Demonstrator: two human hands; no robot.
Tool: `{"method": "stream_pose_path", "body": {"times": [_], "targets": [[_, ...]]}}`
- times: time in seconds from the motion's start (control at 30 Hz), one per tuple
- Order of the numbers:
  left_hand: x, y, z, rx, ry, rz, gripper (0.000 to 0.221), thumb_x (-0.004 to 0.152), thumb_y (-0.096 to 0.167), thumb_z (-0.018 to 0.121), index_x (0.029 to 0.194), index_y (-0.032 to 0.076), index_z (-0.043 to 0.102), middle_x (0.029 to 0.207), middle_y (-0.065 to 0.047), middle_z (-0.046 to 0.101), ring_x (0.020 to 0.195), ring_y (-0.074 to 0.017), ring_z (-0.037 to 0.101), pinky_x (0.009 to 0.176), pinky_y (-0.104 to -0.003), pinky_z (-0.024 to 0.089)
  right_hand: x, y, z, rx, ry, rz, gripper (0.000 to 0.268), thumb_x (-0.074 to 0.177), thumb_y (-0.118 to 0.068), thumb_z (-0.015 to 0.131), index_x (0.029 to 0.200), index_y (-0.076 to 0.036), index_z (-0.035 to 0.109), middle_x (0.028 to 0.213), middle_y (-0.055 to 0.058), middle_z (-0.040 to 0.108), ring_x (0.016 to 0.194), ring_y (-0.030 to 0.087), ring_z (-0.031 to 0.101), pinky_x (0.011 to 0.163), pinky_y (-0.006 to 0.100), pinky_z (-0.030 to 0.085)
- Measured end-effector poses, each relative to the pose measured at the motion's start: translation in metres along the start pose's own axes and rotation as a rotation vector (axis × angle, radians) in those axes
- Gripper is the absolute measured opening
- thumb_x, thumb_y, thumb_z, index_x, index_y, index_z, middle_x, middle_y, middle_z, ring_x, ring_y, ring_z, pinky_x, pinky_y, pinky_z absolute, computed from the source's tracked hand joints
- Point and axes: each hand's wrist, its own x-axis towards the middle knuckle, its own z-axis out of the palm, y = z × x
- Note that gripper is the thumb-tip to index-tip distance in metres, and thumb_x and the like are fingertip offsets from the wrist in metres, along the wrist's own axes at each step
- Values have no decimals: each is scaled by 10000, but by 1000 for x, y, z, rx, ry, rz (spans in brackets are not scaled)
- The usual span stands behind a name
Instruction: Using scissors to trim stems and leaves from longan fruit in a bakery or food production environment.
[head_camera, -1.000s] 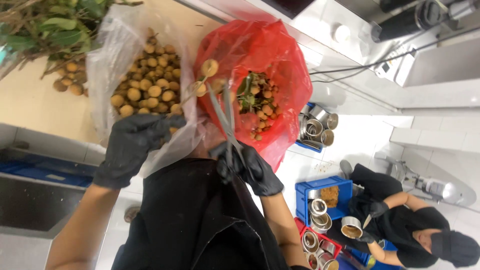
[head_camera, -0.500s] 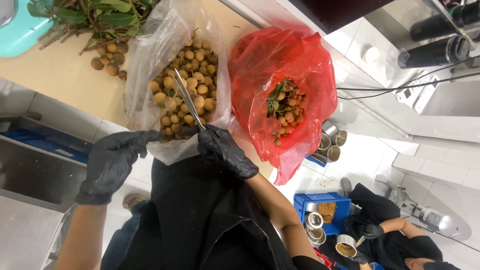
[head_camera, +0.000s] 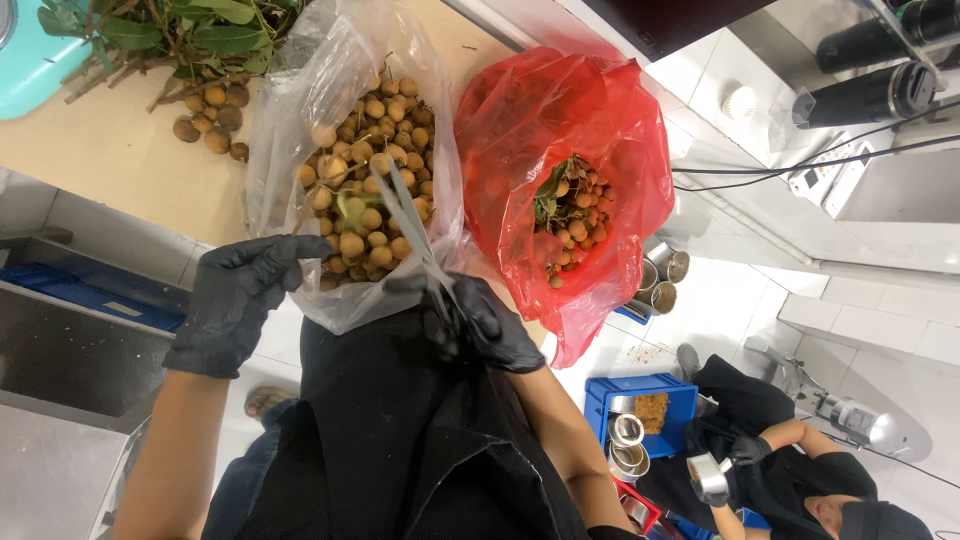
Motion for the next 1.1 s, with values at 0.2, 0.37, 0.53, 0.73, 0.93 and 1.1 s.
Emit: {"method": "stream_pose_path", "body": {"times": [0.2,0.37,0.53,0.73,0.93,1.1], "targets": [[-1,8,19,-89,-118,13,305,1015,262,605,1111,38,788,677,25,566,564,-59,395,499,-192,319,-8,-31,13,2,-42,187,1035,945,-785,474,1421,129,578,706,29,569,559,105,532,511,248,444],[-7,19,29,59,-123,-42,322,991,285,622,1055,36,816,683,7,616,577,-69,401,512,-203,328,4,-30,18,51,-8,157,1043,953,-799,420,1410,125,580,696,8,525,564,104,497,526,245,426],[7,2,25,168,-144,-30,274,984,250,649,1089,67,825,686,-11,609,587,-98,430,525,-236,361,6,-2,12,166,7,102,917,1029,-706,422,1379,127,580,636,-19,435,503,88,411,473,239,366],[10,20,8,214,-113,146,235,956,147,599,1076,101,797,946,-37,750,778,-126,636,755,-262,538,8,13,11,169,109,138,810,1068,-593,466,1432,129,508,693,-16,405,532,91,366,502,252,352],[76,67,-64,459,371,540,262,1135,262,573,1069,64,731,965,-118,708,864,-192,634,814,-342,506,-2,5,7,250,158,32,863,1058,-653,393,1463,103,488,714,-21,440,562,87,412,535,251,383],[242,82,-138,1012,573,1047,151,1022,140,643,930,31,694,826,-155,666,704,-289,619,617,-410,465,-32,16,-17,287,211,55,910,1006,-695,381,1461,86,488,689,-42,435,543,87,417,505,242,393]]}}
